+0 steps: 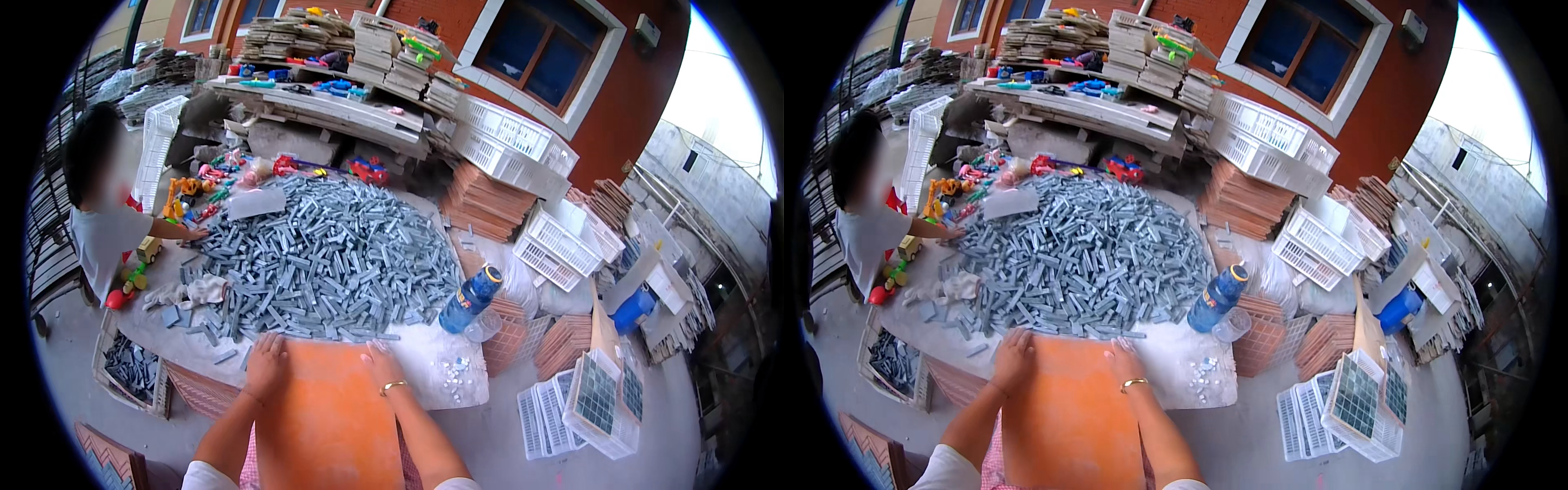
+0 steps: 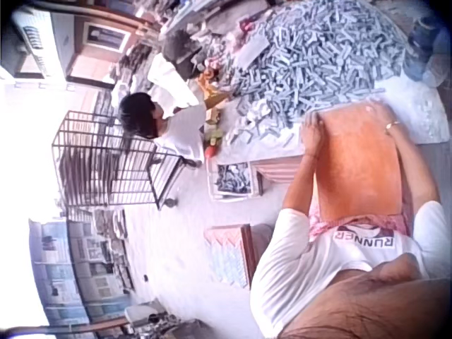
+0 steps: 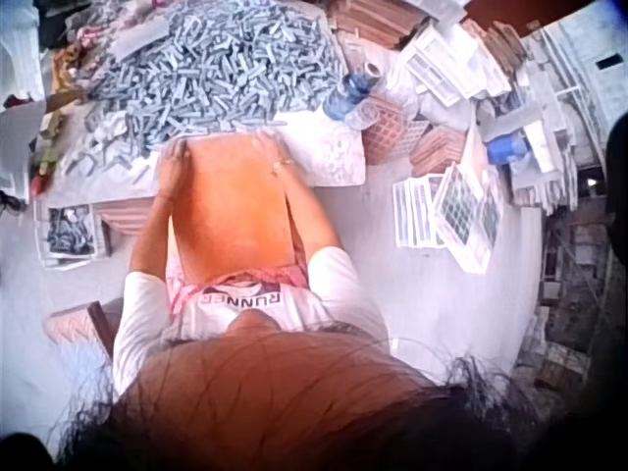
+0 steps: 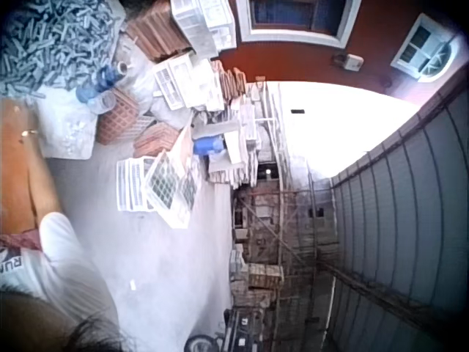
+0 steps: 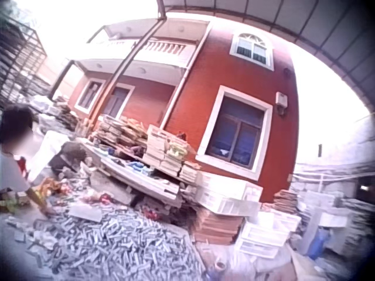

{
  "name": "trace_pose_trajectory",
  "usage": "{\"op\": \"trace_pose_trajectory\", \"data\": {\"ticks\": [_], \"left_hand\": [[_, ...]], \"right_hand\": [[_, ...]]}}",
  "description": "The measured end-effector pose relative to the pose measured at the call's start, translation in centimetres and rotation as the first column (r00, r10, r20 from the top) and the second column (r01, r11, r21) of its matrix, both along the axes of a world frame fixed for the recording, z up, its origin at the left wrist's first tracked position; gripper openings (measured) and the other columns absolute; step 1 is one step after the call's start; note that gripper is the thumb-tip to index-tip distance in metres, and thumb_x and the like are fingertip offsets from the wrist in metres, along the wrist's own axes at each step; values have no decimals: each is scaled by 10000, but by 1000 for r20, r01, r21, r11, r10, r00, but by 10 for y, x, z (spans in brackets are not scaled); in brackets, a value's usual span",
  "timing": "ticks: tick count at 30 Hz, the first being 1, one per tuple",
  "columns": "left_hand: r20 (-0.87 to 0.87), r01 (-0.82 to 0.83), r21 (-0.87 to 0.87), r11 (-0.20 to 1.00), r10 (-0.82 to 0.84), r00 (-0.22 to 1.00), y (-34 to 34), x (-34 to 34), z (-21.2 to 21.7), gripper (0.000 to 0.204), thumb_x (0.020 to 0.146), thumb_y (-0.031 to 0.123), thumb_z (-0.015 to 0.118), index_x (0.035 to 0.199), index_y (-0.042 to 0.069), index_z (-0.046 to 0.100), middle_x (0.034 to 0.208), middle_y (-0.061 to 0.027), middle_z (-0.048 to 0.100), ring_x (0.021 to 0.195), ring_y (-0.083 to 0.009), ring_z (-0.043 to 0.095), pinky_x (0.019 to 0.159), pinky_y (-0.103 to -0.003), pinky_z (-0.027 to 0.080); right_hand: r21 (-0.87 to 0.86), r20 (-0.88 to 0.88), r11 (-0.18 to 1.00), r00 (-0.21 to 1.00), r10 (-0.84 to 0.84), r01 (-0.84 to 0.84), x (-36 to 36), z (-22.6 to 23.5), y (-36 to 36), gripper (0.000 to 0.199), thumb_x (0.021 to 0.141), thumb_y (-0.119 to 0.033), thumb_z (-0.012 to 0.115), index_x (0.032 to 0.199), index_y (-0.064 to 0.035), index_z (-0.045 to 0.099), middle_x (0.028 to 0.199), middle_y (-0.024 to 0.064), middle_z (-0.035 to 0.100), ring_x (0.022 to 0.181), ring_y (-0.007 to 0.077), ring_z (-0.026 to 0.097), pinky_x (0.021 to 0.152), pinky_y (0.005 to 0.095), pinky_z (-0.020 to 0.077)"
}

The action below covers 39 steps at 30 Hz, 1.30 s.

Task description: The person arranges small rectangular tiles by hand on a flat board to form a herringbone pattern. They pick tiles from a large pile, place them in sequence, and occasionally adjust the board orientation. A child plays nearby with toys.

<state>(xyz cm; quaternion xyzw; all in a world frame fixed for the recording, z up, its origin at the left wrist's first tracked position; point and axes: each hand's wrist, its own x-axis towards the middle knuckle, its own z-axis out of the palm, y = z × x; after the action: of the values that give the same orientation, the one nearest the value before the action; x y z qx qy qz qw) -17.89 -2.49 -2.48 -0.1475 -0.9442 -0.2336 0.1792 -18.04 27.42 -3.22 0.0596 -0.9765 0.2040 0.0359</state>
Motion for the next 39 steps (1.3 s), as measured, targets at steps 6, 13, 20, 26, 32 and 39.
{"op": "trace_pose_trajectory", "data": {"ticks": [6,13,20,26,32,39], "left_hand": [[77,-7,17,1000,6,997,0,12,10,425,827,206,513,1204,11,483,1279,-149,468,1231,-310,386,1041,-466,275],[12,-5,-22,1000,5,1000,-3,29,22,523,840,238,484,1285,-26,401,1348,-206,387,1280,-350,324,1056,-508,213],[246,-232,331,915,153,957,-20,129,21,432,785,153,581,1145,-48,453,1169,-226,469,1041,-353,460,868,-413,360],[665,-504,686,525,-170,728,-60,127,-27,323,798,253,652,864,-59,598,783,-104,624,666,-178,574,582,-313,442],[717,-590,696,409,-427,551,-43,99,7,431,828,267,637,1071,-83,572,1012,-138,627,881,-213,624,759,-311,498],[588,-669,717,195,-684,431,-48,96,-3,387,861,214,603,1146,-37,533,1125,-127,594,1008,-234,588,851,-355,486]], "right_hand": [[7,-85,999,996,-41,41,19,7,-13,461,899,-274,481,1258,13,443,1341,212,409,1286,327,337,1067,386,275],[158,-224,987,973,45,-9,26,-5,-13,543,912,-289,454,1308,61,330,1377,259,325,1315,368,262,1088,397,236],[-190,-204,961,949,-240,202,148,-14,-14,586,838,-272,587,1299,13,365,1336,255,380,1197,378,409,993,409,357],[-308,728,751,653,-210,584,175,70,-23,504,887,-307,532,1282,-17,416,1210,181,531,1087,282,532,876,369,433],[-673,675,-30,631,381,739,167,-29,22,527,883,-354,563,1277,-29,435,1256,99,514,1123,233,515,933,425,428],[-672,702,46,615,360,740,174,-18,13,500,837,-281,646,1240,-34,482,1231,100,537,1116,230,521,930,425,436]]}}
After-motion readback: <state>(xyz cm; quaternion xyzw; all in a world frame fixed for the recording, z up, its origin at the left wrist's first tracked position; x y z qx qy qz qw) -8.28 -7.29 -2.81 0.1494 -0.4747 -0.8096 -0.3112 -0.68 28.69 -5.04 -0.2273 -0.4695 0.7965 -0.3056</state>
